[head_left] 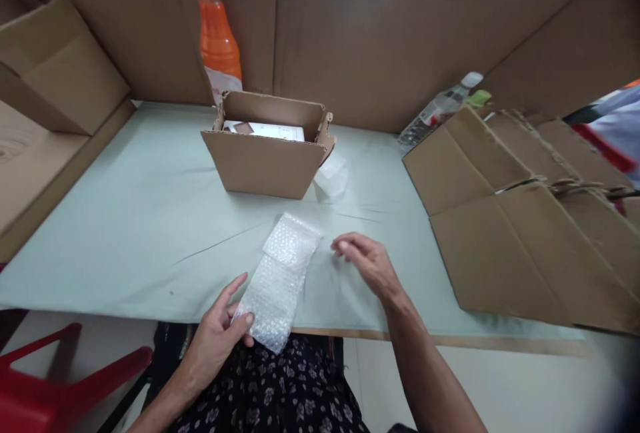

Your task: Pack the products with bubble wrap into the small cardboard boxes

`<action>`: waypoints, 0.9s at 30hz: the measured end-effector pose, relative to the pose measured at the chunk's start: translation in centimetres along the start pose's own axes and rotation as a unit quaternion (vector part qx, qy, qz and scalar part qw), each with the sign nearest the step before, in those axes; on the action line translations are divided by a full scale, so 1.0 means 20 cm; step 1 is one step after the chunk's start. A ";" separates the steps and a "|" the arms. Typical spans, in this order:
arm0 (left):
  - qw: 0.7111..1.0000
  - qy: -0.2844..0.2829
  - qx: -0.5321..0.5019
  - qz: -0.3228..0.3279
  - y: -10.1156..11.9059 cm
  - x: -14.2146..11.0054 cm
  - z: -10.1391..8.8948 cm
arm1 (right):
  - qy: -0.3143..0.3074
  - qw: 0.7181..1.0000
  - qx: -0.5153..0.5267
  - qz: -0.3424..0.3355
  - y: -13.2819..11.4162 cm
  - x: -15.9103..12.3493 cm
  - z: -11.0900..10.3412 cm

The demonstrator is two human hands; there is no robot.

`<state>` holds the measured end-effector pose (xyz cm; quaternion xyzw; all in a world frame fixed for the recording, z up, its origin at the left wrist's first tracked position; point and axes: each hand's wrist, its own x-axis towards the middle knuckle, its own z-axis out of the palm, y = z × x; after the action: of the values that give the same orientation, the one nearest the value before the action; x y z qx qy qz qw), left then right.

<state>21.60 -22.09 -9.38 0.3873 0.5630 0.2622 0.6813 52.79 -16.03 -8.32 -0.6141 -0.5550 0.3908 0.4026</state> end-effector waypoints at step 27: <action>0.975 -0.146 -0.162 -0.046 0.21 0.05 0.01 | -0.001 0.979 -0.131 -0.155 -0.10 -0.25 0.07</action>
<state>22.31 -19.00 -6.57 0.2791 0.4250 0.2592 0.8212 50.36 -20.72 -6.86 -0.5674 -0.6902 0.2482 0.3743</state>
